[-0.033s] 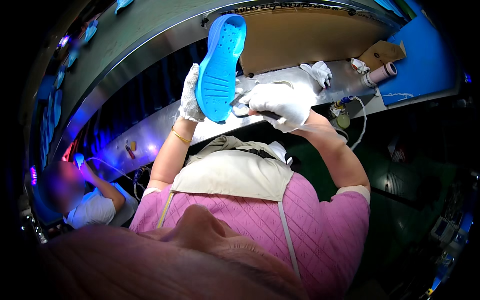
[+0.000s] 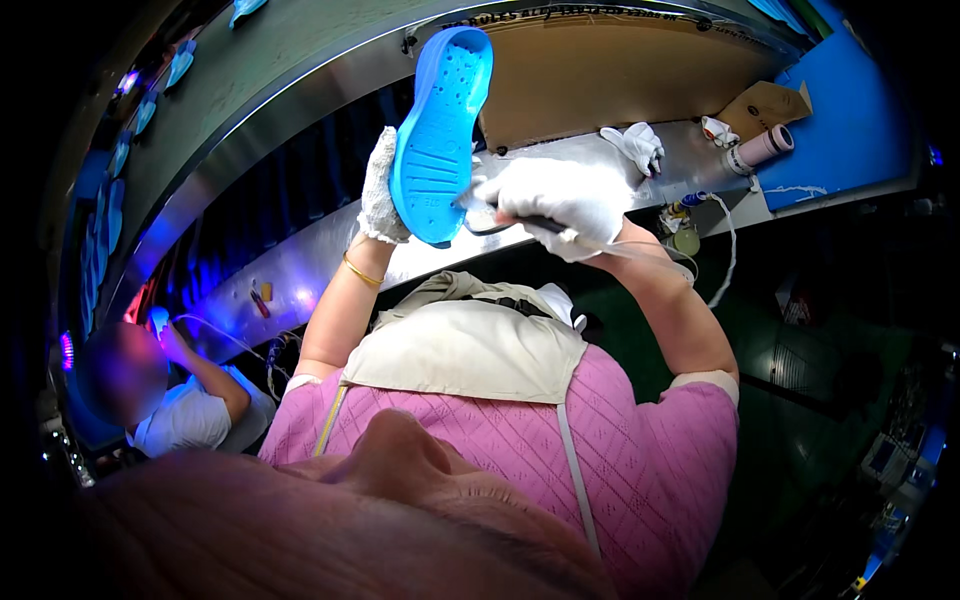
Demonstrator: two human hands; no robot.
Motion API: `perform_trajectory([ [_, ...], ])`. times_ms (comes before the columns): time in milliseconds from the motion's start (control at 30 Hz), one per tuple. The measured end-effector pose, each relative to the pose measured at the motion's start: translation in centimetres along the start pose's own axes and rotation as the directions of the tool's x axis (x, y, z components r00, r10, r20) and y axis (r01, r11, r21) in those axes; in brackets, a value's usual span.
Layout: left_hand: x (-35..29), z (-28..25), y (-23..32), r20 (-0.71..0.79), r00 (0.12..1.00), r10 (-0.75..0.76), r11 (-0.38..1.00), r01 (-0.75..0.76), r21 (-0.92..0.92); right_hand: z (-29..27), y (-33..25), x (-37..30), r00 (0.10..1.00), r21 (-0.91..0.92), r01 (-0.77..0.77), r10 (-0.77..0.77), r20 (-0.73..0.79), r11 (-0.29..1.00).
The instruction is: The person applies adhesive to shoe insoles using a brush applicator, retrieving them from and returning them to a conveyor belt, and handles assembled shoes on lasts.
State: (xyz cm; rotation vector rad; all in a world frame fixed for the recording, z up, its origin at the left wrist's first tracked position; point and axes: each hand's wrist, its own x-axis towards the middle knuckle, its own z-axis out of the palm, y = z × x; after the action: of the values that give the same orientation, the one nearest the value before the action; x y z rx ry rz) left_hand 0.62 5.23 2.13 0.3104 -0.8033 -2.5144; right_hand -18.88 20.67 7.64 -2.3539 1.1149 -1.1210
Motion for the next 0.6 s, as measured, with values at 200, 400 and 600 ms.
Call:
perform_trajectory([
  [200,0.1,2.1,-0.1,0.049,0.998,0.031,0.999,-0.029,-0.037,1.1,-1.0,1.3,0.978,-0.099,0.046,-0.065,-0.199,0.994],
  [400,-0.2,1.6,-0.1,0.192,0.980,0.044,0.974,0.001,-0.226,2.1,-1.6,0.9,0.808,0.743,-0.367,0.588,-0.044,0.559],
  [600,-0.7,1.7,-1.3,0.121,0.991,-0.056,0.975,0.081,-0.208,0.5,4.0,3.3,0.649,0.669,-0.212,0.615,-0.448,0.712],
])
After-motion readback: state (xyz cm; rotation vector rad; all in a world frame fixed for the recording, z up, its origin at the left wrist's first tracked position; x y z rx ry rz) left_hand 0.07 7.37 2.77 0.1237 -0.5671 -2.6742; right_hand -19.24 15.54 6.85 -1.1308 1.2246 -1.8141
